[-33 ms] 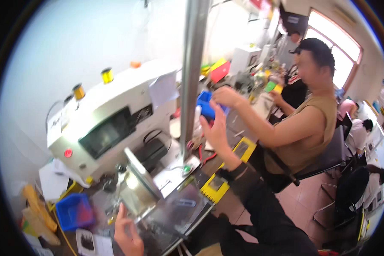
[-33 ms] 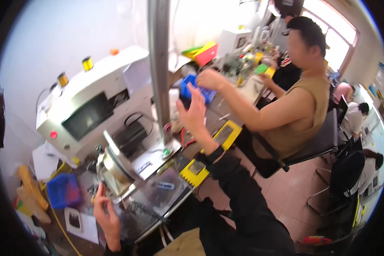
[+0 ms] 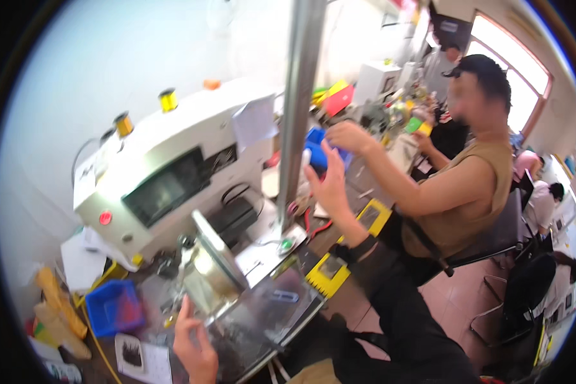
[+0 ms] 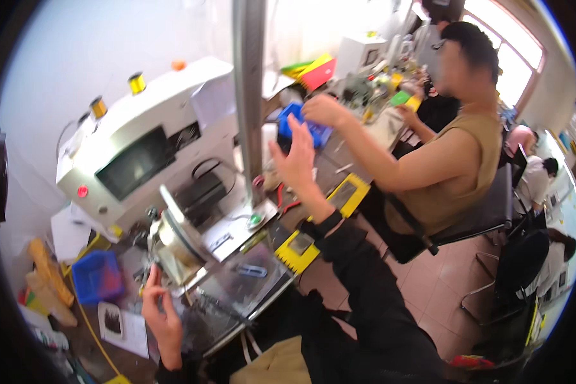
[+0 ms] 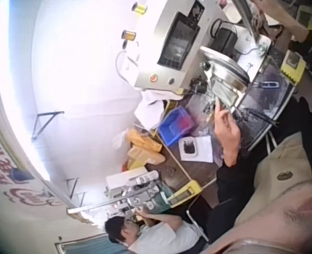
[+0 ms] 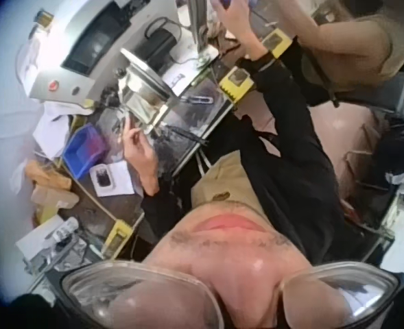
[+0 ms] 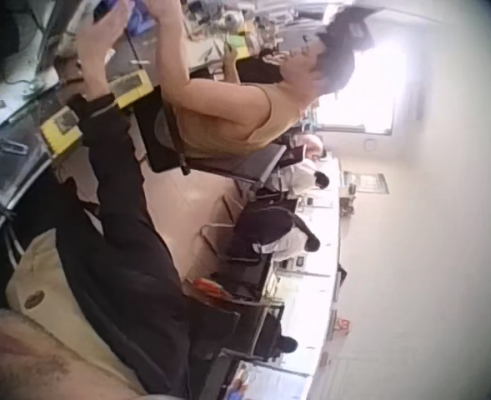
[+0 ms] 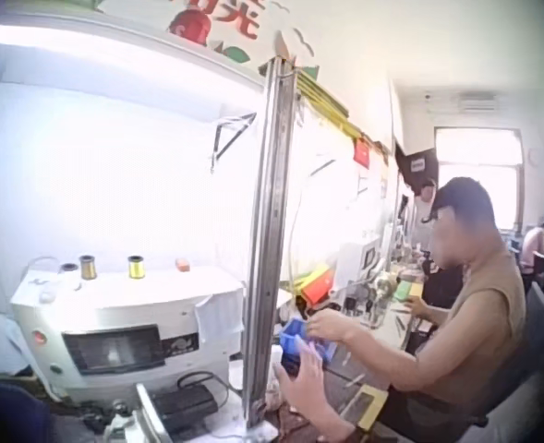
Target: Assemble small mechanical components using a workbench machine and handheld tools.
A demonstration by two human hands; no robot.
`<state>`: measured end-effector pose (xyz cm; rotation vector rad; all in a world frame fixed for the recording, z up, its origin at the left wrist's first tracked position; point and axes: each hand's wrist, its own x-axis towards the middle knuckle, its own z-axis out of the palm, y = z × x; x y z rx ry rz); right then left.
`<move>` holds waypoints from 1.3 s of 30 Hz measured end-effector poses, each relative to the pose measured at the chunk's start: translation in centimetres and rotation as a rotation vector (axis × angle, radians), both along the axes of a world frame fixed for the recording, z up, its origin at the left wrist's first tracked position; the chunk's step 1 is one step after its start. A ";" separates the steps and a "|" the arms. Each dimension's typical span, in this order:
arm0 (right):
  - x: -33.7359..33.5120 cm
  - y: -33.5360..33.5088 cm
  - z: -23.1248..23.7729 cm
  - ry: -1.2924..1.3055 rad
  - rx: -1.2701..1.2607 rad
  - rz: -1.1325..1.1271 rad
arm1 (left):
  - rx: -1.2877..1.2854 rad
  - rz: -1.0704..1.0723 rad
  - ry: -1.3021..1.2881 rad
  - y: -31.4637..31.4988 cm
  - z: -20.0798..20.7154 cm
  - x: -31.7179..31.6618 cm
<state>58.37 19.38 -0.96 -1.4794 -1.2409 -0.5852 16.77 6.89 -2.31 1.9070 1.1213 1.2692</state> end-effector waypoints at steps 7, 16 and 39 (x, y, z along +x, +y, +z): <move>1.2 1.7 -0.8 0.219 -0.256 0.237 | 0.039 -0.026 -0.028 0.2 0.3 0.3; 0.5 -2.4 2.6 0.217 0.051 0.069 | 0.082 -0.001 0.020 0.0 -0.1 -0.4; -22.3 -10.2 3.7 0.549 -0.167 1.298 | 0.080 -0.081 -0.063 0.9 -0.3 -0.4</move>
